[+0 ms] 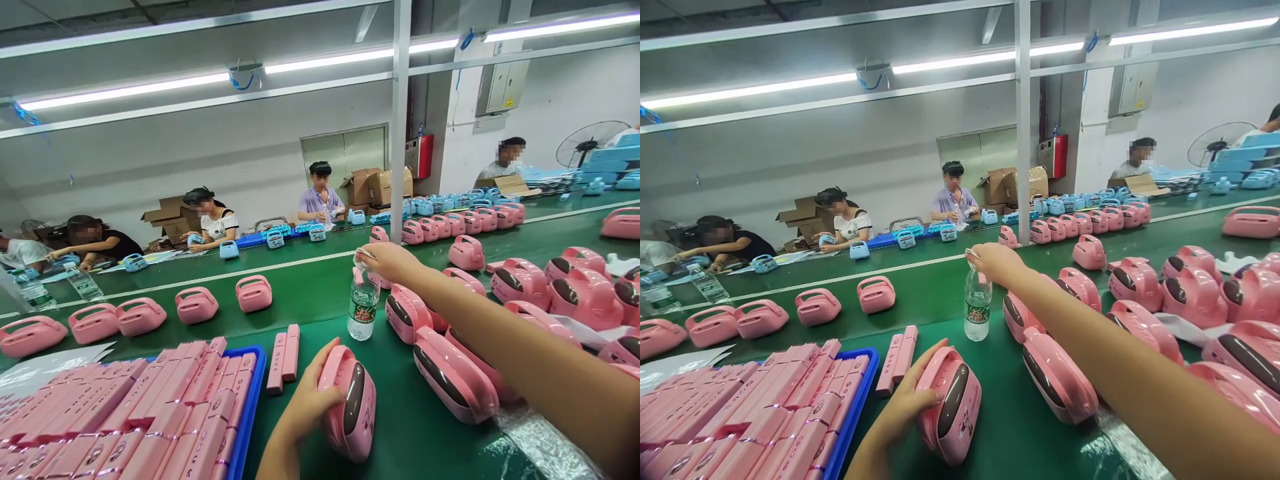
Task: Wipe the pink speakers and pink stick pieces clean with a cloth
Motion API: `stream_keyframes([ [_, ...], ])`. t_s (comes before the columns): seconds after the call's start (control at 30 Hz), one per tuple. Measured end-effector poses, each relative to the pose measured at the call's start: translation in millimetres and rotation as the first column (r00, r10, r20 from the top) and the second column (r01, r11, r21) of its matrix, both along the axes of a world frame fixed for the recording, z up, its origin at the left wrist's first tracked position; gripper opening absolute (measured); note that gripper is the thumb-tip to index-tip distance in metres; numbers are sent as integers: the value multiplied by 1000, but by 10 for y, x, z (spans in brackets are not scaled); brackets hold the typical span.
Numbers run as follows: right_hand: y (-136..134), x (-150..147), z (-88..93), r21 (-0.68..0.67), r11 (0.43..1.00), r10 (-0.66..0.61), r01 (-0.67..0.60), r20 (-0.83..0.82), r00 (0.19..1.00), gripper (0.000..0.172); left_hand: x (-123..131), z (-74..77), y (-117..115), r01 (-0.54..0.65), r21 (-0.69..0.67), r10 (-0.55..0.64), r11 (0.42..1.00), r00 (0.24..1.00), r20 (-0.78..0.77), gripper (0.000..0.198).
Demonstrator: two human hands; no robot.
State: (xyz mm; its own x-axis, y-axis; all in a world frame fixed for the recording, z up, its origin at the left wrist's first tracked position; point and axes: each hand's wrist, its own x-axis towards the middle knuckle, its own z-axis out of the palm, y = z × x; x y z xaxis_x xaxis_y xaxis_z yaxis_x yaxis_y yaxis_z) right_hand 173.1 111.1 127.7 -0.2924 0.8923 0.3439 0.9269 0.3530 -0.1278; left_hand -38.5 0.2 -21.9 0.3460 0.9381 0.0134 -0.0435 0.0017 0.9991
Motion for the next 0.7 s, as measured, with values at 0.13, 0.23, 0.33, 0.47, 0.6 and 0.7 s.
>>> stream_keyframes([
  [0.13,49,-118,79,-34,999,-23,26,80,996,23,-13,-9,-10,-20,-28,21,999,999,46,75],
  [0.23,100,-181,148,-31,997,-65,67,84,994,24,4,5,-31,-30,-26,31,999,998,54,72],
  [0.33,111,-125,306,17,989,-151,150,39,988,24,16,23,-39,-36,-30,39,999,996,85,72],
  [0.47,-152,31,447,107,958,-260,266,-63,963,27,30,62,-52,-43,-28,45,999,995,92,69],
  [0.6,-734,-60,20,59,969,-234,238,-79,969,32,56,108,-84,-73,-56,80,996,989,121,58],
  [0.7,-1104,-252,-546,-118,988,-101,97,-33,994,20,70,118,-95,-92,-96,107,991,979,172,51],
])
